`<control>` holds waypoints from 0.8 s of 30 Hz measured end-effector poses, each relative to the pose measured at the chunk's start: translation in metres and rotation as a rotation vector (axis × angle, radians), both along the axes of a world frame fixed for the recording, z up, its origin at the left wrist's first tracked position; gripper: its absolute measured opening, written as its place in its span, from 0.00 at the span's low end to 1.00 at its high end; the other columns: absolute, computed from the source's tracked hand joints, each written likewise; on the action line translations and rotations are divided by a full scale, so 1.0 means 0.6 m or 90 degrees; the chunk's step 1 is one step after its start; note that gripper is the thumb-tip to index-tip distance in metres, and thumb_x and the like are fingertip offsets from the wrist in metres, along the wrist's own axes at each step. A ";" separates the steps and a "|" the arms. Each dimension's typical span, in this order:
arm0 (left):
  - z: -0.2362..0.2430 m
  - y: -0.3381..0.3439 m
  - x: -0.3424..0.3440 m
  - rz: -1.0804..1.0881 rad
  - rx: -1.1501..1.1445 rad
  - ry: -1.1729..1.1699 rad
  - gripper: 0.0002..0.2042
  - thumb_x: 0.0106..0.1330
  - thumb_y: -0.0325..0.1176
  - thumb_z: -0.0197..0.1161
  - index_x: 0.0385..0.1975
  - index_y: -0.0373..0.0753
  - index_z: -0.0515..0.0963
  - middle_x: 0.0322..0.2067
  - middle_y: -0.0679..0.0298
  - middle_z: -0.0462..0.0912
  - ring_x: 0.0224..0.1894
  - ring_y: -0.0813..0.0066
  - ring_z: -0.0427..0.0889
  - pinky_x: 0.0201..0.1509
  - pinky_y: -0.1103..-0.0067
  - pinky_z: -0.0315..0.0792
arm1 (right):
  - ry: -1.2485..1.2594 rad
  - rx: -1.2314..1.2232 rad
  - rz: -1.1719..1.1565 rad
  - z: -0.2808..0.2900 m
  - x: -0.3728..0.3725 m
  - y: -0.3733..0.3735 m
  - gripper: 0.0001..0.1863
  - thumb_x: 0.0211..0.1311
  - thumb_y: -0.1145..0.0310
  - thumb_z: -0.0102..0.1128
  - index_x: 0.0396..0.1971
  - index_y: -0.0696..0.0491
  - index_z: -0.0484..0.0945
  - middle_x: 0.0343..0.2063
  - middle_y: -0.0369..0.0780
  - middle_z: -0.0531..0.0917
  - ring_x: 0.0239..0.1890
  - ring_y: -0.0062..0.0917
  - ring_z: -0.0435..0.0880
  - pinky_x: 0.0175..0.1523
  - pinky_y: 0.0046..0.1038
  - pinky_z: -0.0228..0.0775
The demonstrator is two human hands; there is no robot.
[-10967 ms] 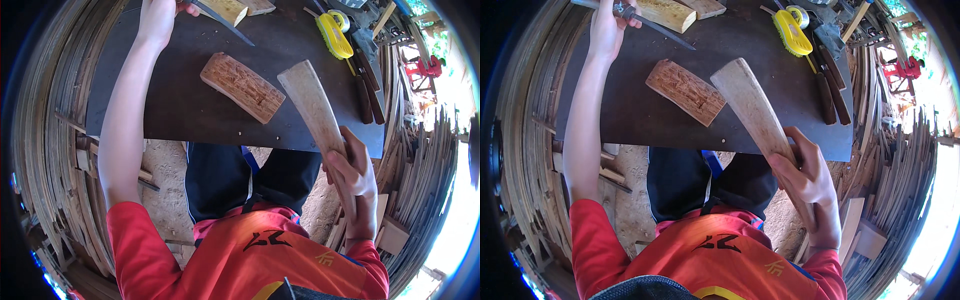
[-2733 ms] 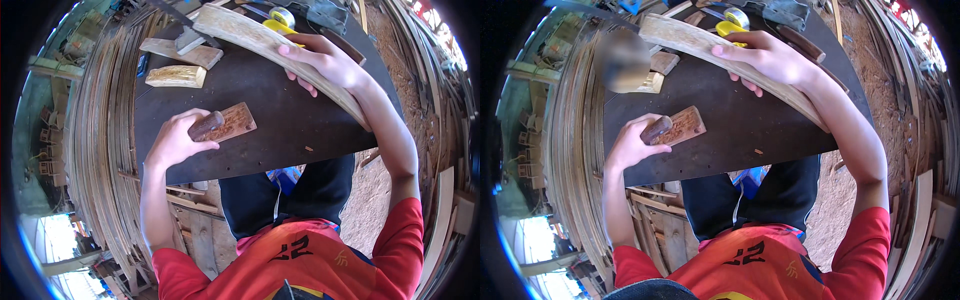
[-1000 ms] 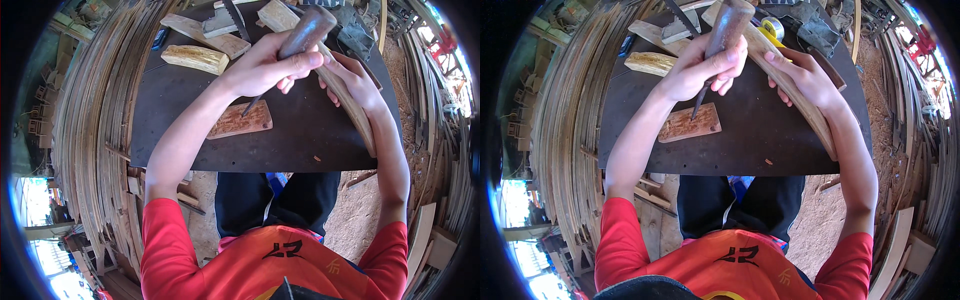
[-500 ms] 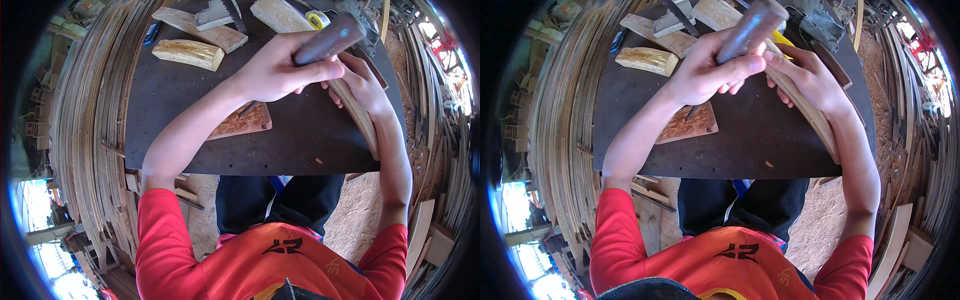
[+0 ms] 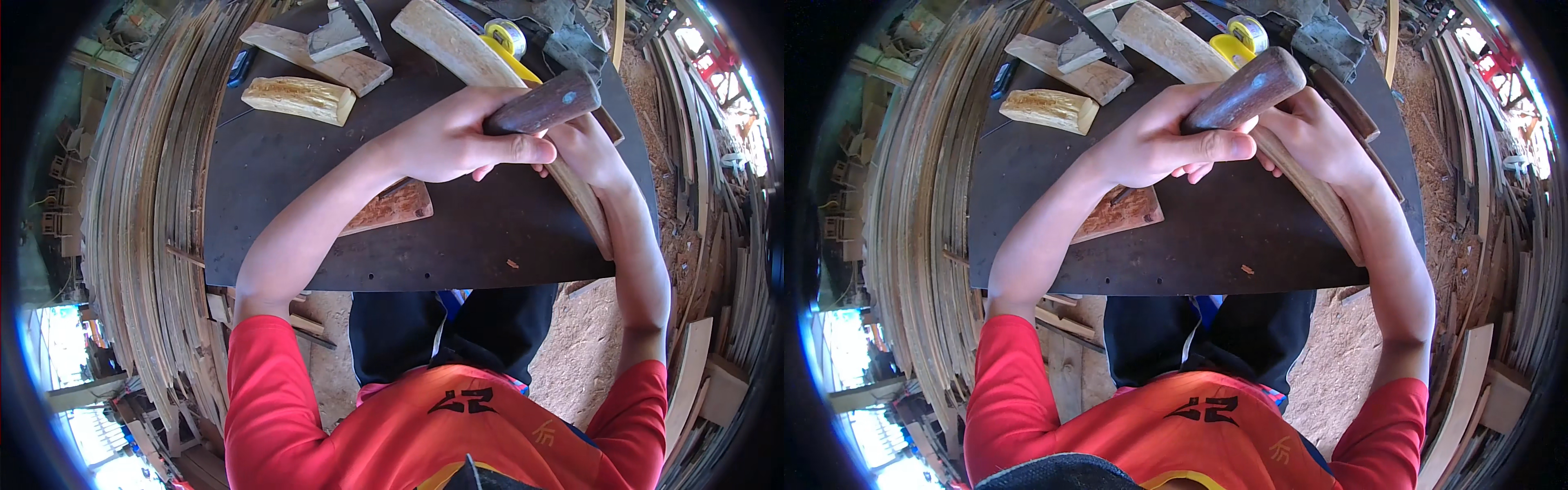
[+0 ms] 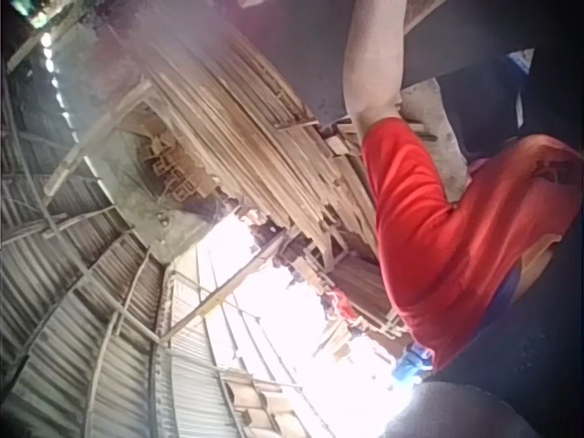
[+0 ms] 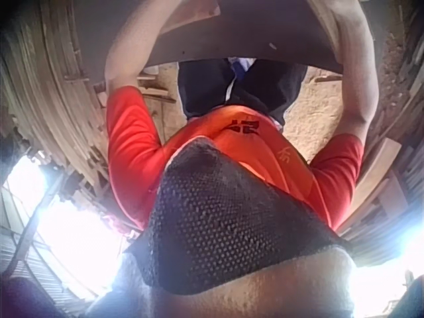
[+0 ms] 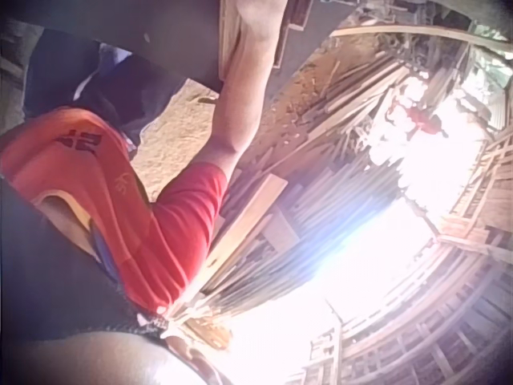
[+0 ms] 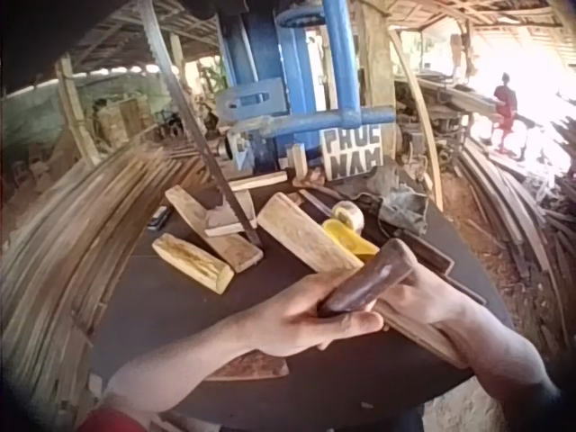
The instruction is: Chiseling a small piece of wood using a wood chisel and a wooden mallet.
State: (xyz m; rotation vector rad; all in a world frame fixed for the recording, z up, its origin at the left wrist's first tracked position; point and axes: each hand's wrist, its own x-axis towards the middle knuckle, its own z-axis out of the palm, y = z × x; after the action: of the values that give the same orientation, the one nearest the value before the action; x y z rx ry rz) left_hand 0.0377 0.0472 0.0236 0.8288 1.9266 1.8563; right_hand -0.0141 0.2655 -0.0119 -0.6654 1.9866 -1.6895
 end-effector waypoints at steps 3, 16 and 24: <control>-0.006 -0.004 -0.002 0.003 0.007 -0.011 0.12 0.72 0.40 0.67 0.43 0.39 0.76 0.22 0.74 0.71 0.18 0.88 0.69 0.21 0.86 0.63 | 0.004 -0.010 -0.023 0.020 0.004 0.001 0.16 0.77 0.60 0.53 0.43 0.61 0.79 0.24 0.38 0.80 0.20 0.19 0.79 0.24 0.22 0.71; -0.023 -0.017 -0.020 -0.041 -0.031 -0.002 0.10 0.73 0.39 0.65 0.40 0.40 0.73 0.21 0.74 0.70 0.16 0.88 0.68 0.21 0.84 0.65 | 0.042 0.033 -0.376 0.114 0.160 0.143 0.22 0.79 0.52 0.48 0.49 0.58 0.74 0.23 0.40 0.78 0.14 0.19 0.73 0.17 0.22 0.64; -0.023 -0.012 -0.021 -0.056 -0.027 -0.024 0.09 0.72 0.36 0.64 0.40 0.40 0.72 0.21 0.75 0.69 0.17 0.88 0.68 0.22 0.84 0.66 | 0.057 0.044 -0.303 0.088 0.235 0.112 0.21 0.79 0.55 0.49 0.54 0.59 0.72 0.23 0.41 0.78 0.15 0.19 0.74 0.17 0.21 0.64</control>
State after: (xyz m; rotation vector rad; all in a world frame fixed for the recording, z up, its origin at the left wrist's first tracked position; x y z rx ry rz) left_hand 0.0250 0.0403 0.0096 0.8463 1.8689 1.7618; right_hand 0.1272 0.3328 0.0412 -0.2551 2.3949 -1.8625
